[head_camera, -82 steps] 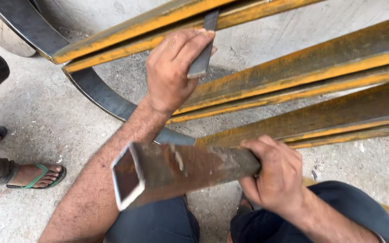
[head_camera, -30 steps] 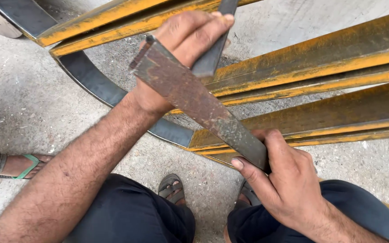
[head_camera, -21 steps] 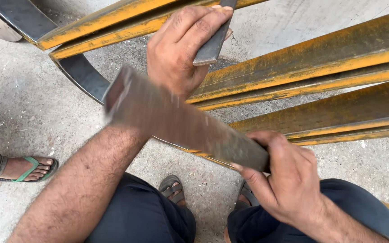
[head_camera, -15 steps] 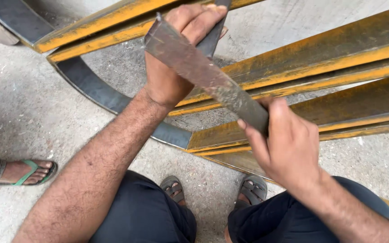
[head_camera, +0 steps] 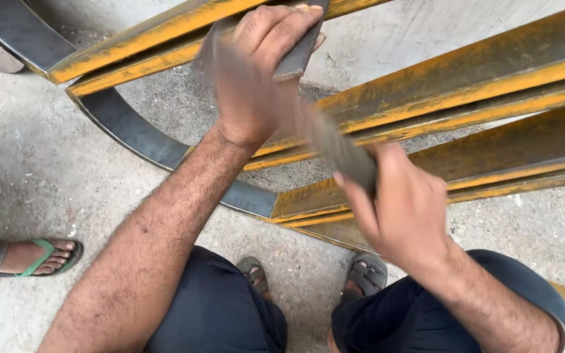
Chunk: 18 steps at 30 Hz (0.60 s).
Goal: The person uses a metal file and a hammer to scrape and chip paint off a yellow metal frame. They repeatedly file the surface and tap the file with the hammer to remove paint from the frame bars.
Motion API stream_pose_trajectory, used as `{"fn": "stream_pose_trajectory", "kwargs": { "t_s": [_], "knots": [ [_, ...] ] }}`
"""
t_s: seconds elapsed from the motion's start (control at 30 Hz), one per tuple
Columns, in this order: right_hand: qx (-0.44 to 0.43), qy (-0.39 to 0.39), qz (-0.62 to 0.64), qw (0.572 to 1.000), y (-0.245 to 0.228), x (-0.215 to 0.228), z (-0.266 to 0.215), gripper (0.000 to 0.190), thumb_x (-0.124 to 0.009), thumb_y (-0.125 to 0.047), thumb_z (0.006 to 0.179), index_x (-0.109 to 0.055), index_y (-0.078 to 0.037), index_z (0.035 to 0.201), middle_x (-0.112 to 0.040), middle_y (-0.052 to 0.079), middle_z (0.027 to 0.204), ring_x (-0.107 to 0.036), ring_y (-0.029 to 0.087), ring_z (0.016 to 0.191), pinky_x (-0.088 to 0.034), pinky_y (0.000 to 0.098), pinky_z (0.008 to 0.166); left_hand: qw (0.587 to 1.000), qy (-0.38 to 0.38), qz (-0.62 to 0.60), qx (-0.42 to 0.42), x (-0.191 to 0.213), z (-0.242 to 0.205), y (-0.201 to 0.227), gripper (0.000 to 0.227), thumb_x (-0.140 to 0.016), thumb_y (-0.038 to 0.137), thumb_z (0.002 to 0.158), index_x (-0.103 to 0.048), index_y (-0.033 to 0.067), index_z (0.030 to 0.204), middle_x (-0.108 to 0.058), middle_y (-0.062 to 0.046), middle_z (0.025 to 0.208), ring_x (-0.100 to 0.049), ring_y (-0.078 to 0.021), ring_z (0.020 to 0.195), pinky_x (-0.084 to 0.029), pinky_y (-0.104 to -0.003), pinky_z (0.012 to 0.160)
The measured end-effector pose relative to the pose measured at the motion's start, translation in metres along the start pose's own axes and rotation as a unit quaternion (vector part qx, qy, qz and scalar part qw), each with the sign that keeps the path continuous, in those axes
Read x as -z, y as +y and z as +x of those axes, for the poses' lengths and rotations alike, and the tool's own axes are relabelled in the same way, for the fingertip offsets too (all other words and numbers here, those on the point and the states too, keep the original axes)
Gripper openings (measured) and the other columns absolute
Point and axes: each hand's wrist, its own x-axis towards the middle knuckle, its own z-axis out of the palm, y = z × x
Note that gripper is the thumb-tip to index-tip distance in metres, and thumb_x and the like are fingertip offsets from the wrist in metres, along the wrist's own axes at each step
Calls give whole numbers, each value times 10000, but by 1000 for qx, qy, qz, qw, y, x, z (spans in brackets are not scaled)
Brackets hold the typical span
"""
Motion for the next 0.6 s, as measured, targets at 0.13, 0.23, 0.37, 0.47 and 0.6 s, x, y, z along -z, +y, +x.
{"fn": "stream_pose_trajectory", "kwargs": {
  "t_s": [0.13,0.23,0.37,0.47,0.6],
  "knots": [
    [-106,-80,19,991,2,-1,3,338,-748,-204,957,-552,37,1090,-647,131,718,-658,258,556,-514,413,504,999,33,18,13,-8,2,-5,312,-822,94,1015,-683,124,1292,-699,-37,1194,-693,-241,1145,-572,-340,941],
    [77,18,25,997,6,-2,-1,263,-641,-142,993,-491,44,1101,-657,212,857,-663,283,639,-539,401,553,1000,-6,-8,6,-2,0,0,311,-724,23,1018,-651,86,1314,-680,-70,1234,-672,-249,1173,-572,-338,1021],
    [-121,-77,-37,989,3,0,6,339,-726,-246,997,-540,10,1119,-658,147,730,-650,330,607,-486,453,510,997,4,-14,76,-16,5,-7,326,-766,44,1004,-715,131,1314,-731,-42,1189,-714,-241,1099,-581,-361,956],
    [-172,-99,56,979,-5,5,-12,343,-716,-255,972,-525,-4,1107,-645,132,692,-683,259,566,-518,407,498,997,23,-19,71,-7,-1,-7,328,-803,93,1013,-679,125,1316,-713,-40,1188,-714,-246,1140,-589,-357,1015],
    [-113,-126,47,984,-7,10,-18,360,-727,-268,920,-548,-17,1105,-670,123,717,-694,263,573,-518,387,487,1000,-7,13,1,24,2,2,325,-825,82,1039,-680,96,1330,-702,-72,1205,-713,-251,1075,-585,-344,948]
  ]
}}
